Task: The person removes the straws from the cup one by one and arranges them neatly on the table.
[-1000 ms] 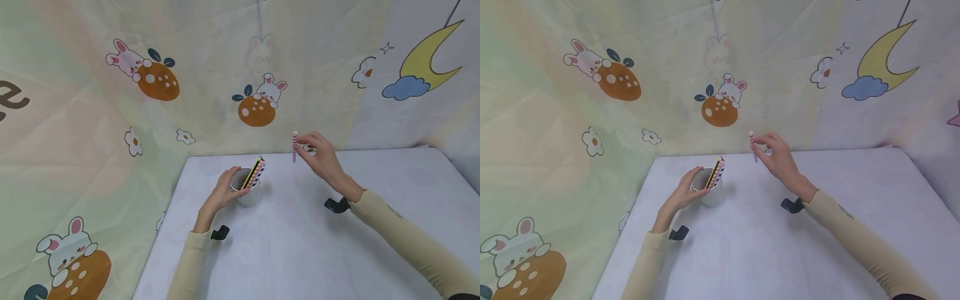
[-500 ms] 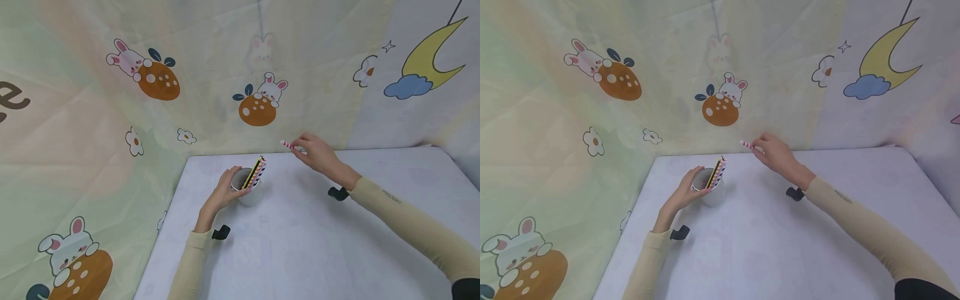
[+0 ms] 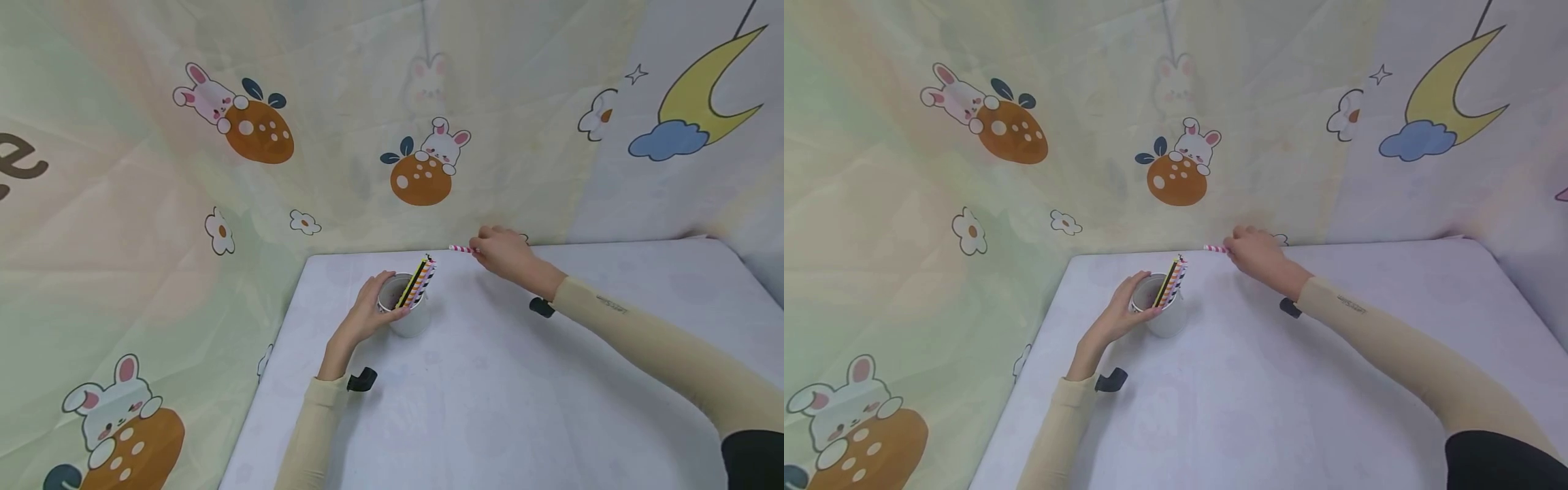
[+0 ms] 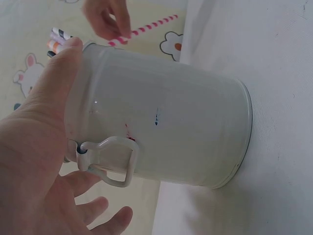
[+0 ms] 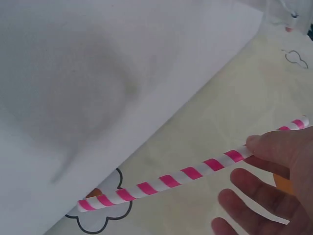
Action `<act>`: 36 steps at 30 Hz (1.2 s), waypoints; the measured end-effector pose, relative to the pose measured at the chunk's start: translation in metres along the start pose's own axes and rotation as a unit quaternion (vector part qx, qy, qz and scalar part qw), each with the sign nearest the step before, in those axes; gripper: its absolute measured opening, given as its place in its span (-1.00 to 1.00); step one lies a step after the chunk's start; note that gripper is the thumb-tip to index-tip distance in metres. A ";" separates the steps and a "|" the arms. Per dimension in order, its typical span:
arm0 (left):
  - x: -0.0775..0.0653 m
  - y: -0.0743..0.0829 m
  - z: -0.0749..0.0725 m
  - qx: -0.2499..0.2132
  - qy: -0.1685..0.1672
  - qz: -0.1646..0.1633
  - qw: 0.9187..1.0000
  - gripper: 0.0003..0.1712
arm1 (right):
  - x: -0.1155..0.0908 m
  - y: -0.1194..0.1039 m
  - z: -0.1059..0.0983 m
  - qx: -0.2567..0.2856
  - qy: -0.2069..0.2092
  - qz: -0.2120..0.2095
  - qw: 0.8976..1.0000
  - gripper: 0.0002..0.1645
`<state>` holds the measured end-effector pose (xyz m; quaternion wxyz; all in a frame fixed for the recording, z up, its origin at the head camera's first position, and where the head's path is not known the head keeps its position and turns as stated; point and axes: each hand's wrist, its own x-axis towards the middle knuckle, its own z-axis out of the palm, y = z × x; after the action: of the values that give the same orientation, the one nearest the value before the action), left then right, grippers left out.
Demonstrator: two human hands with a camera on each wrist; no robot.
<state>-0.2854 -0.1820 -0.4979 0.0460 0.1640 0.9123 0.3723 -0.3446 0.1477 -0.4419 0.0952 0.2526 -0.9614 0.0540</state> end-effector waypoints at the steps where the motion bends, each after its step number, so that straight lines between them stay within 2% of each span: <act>1: 0.000 0.000 0.000 -0.001 0.000 0.001 1.000 0.03 | 0.001 0.000 0.002 -0.007 -0.007 -0.002 1.000 -0.81; 9: 0.000 0.000 0.000 0.001 0.004 0.004 1.000 0.03 | 0.016 0.000 0.028 -0.055 -0.103 0.023 0.993 -0.76; 16: 0.000 0.001 0.000 0.001 0.007 0.010 1.000 0.03 | 0.025 0.005 0.049 -0.089 -0.131 0.033 0.987 -0.75; 24: -0.001 -0.001 0.002 -0.003 0.002 -0.008 1.000 0.04 | 0.025 0.001 0.062 -0.119 -0.143 0.017 0.982 -0.76; 31: -0.002 0.001 0.002 -0.006 0.005 -0.007 1.000 0.04 | 0.022 -0.001 0.064 -0.119 -0.120 0.013 0.986 -0.84; 36: -0.002 0.002 0.001 -0.009 0.001 -0.011 1.000 0.04 | 0.020 0.001 0.067 -0.118 -0.121 0.010 0.986 -0.83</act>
<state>-0.2829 -0.1809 -0.4971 0.0505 0.1535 0.9106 0.3803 -0.3725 0.1291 -0.5027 0.0068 0.2344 -0.9680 -0.0898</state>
